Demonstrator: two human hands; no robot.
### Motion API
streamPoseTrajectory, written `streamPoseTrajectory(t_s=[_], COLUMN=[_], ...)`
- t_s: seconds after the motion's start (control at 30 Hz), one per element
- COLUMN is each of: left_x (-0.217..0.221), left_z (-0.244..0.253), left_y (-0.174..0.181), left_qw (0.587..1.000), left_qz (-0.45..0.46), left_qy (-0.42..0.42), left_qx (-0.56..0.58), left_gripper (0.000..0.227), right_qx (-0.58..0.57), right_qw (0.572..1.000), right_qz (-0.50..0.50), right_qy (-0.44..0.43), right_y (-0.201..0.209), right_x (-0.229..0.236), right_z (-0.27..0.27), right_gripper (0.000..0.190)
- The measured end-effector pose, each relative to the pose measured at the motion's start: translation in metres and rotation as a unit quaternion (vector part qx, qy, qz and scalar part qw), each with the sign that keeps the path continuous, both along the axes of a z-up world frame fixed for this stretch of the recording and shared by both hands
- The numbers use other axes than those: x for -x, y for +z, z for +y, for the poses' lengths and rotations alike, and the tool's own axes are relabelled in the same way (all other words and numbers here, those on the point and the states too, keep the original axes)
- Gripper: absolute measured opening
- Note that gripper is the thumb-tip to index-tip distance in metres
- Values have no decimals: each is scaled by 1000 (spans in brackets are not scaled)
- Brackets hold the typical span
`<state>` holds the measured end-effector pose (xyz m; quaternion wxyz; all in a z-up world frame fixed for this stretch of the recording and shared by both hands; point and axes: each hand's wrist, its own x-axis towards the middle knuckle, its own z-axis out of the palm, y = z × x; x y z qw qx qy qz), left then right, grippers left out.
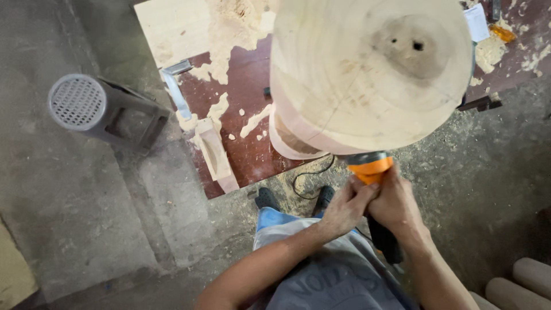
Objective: The person uses an angle grinder with a sanding disc to smooth the surface of a large cylindrical wooden piece. The person moves the tool around the curved surface and top edge, generating wood dust.
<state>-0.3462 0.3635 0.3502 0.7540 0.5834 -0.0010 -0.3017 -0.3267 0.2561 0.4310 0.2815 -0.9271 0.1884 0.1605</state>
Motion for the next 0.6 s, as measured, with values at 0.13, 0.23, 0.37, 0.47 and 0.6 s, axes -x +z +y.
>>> streamPoseTrajectory(t_s=[0.13, 0.23, 0.37, 0.47, 0.6], left_x=[14, 40, 53, 48, 43], left_z=[10, 26, 45, 52, 50], left_y=[-5, -25, -53, -58, -44], left_qw=[998, 994, 987, 974, 982], left_qz=[-19, -9, 23, 97, 60], left_qy=[14, 61, 150, 166, 137], left_qx=[52, 95, 44, 124, 118], left_gripper=[37, 29, 24, 21, 21], right_qx=[-14, -23, -6, -7, -8], right_qw=[998, 994, 984, 987, 989], right_qz=[-55, 98, 134, 50, 97], right_qy=[34, 30, 115, 151, 112], right_y=[2, -2, -10, -12, -10], right_x=[8, 10, 4, 0, 0], right_z=[9, 27, 53, 61, 55], right_gripper=[64, 71, 77, 71, 74])
